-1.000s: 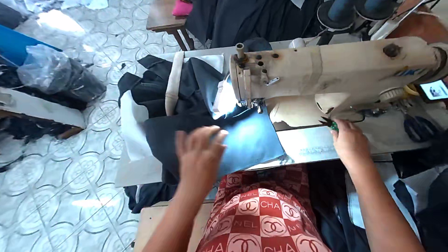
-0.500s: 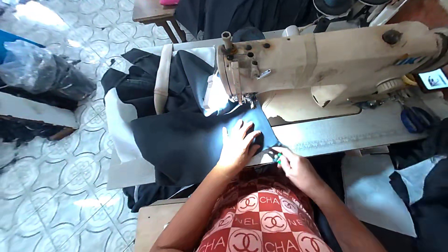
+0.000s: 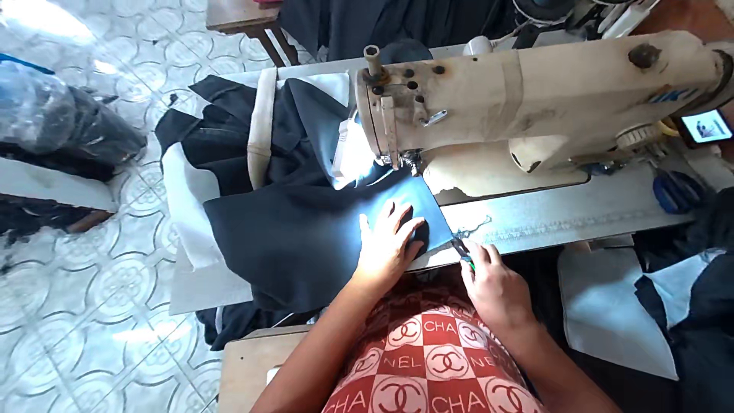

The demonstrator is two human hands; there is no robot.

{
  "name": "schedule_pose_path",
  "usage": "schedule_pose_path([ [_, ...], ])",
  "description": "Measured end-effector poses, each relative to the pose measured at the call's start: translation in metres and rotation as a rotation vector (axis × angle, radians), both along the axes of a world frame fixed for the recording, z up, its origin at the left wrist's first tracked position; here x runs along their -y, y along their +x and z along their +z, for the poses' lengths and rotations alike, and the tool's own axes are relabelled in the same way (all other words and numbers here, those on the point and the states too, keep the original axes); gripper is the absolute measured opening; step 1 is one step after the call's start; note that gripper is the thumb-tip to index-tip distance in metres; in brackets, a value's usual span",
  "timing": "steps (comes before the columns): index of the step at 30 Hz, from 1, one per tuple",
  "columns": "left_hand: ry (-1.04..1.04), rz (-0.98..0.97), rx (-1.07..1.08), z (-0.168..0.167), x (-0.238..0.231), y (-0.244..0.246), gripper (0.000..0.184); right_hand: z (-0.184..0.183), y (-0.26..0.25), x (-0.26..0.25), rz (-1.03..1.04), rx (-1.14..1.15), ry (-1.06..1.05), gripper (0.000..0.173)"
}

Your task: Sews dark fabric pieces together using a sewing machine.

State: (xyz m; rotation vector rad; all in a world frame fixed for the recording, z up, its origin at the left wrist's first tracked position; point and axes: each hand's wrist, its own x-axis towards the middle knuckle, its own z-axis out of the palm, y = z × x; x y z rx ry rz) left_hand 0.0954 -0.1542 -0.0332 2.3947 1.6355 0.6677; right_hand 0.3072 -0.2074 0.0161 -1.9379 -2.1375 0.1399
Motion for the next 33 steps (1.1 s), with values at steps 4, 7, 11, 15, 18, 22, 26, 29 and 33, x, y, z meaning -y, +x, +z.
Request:
schedule_pose_path([
  [4,0.009,0.002,-0.002,0.000,0.000,0.000,0.035,-0.013,-0.008,-0.011,0.021,0.036,0.119,0.033],
  [7,0.014,0.003,-0.006,0.000,0.000,0.000,0.035,-0.019,-0.011,-0.015,0.039,0.048,0.151,0.033],
  [11,0.026,0.001,0.000,-0.001,0.000,0.000,0.035,-0.020,-0.007,-0.017,-0.006,0.034,0.108,0.029],
  [15,0.019,-0.001,-0.002,-0.001,0.000,0.000,0.036,-0.002,0.012,-0.016,-0.170,-0.037,-0.075,0.037],
  [18,0.019,0.000,-0.003,-0.001,0.000,0.000,0.035,0.008,0.022,-0.007,-0.178,-0.007,-0.075,0.038],
  [22,0.021,-0.003,-0.001,-0.001,0.000,0.000,0.035,0.000,0.007,0.000,-0.057,0.002,0.028,0.033],
  [26,0.019,-0.031,0.010,-0.001,0.001,-0.002,0.035,-0.009,-0.010,-0.022,-0.023,-0.009,-0.017,0.032],
  [29,-0.027,-0.101,0.036,0.002,0.010,-0.006,0.035,-0.006,-0.008,-0.034,-0.058,-0.040,-0.094,0.033],
  [33,-0.111,-0.189,0.084,0.008,0.030,-0.012,0.034,0.005,0.000,-0.027,-0.090,-0.073,-0.187,0.038],
])
